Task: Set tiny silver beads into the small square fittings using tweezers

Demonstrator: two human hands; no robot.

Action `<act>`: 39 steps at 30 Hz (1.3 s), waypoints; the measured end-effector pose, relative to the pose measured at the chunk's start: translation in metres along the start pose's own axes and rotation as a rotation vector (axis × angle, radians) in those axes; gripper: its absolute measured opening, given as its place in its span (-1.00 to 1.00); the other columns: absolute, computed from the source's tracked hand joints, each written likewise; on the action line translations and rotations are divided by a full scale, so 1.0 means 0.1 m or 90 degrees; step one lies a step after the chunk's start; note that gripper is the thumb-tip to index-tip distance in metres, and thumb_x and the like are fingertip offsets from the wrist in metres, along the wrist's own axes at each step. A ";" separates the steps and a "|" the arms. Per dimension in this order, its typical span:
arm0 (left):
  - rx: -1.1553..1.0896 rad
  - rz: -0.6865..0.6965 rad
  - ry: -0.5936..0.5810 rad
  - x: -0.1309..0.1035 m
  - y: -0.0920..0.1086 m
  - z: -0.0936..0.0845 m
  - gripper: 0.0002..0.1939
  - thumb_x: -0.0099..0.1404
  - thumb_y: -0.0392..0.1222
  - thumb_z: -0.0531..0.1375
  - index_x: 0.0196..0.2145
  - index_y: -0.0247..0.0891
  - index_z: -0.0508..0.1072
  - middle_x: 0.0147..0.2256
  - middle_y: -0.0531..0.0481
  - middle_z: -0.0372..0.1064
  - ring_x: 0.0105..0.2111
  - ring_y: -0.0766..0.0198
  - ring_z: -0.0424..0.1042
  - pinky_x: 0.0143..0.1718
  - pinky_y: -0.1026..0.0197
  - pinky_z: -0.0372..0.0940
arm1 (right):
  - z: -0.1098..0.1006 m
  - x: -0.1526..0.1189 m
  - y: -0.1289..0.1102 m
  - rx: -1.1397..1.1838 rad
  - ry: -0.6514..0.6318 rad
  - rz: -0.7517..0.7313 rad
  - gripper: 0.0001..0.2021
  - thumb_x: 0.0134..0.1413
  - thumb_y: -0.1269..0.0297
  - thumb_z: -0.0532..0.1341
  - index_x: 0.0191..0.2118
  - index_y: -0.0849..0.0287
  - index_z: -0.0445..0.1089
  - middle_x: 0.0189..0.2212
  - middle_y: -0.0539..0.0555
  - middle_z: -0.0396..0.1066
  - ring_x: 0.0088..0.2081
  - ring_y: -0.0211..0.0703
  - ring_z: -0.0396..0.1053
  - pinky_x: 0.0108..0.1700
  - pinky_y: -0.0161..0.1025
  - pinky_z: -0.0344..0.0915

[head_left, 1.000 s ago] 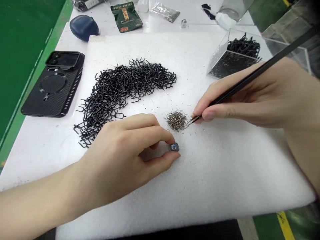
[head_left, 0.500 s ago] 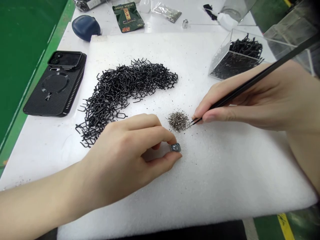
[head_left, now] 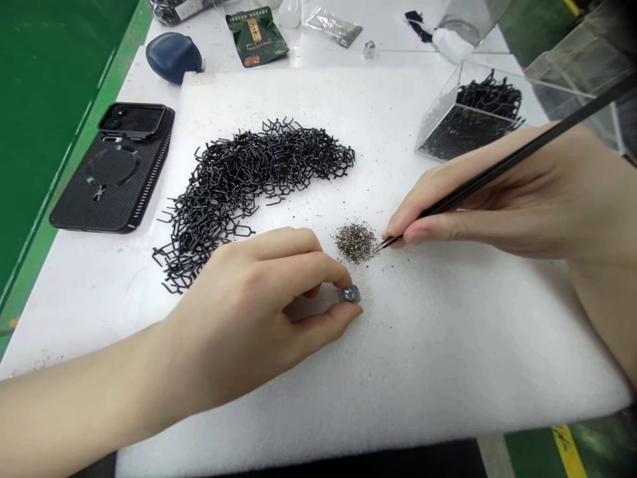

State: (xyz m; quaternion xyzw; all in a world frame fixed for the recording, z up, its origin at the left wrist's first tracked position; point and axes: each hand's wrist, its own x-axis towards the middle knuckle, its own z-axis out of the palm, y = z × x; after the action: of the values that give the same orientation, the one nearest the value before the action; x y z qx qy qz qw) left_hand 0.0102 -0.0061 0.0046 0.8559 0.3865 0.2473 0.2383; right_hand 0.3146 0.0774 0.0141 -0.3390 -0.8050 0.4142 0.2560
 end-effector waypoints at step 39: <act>-0.010 -0.005 0.022 0.05 0.03 0.02 -0.91 0.46 -0.37 0.62 -0.15 -0.26 0.84 -0.35 0.17 0.60 -0.47 0.44 0.43 -0.45 0.30 0.28 | 0.28 -0.02 -0.16 0.160 -0.056 -0.035 -0.87 0.47 0.30 0.61 -0.18 -0.10 0.85 -0.25 -0.08 0.84 -0.25 -0.19 0.79 -0.19 -0.33 0.70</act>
State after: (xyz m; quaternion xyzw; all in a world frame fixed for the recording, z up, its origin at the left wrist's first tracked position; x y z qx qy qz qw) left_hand 0.0160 -0.0044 0.0060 0.8479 0.3922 0.2645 0.2394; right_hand 0.2911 0.0552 0.0123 -0.2634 -0.7662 0.5193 0.2719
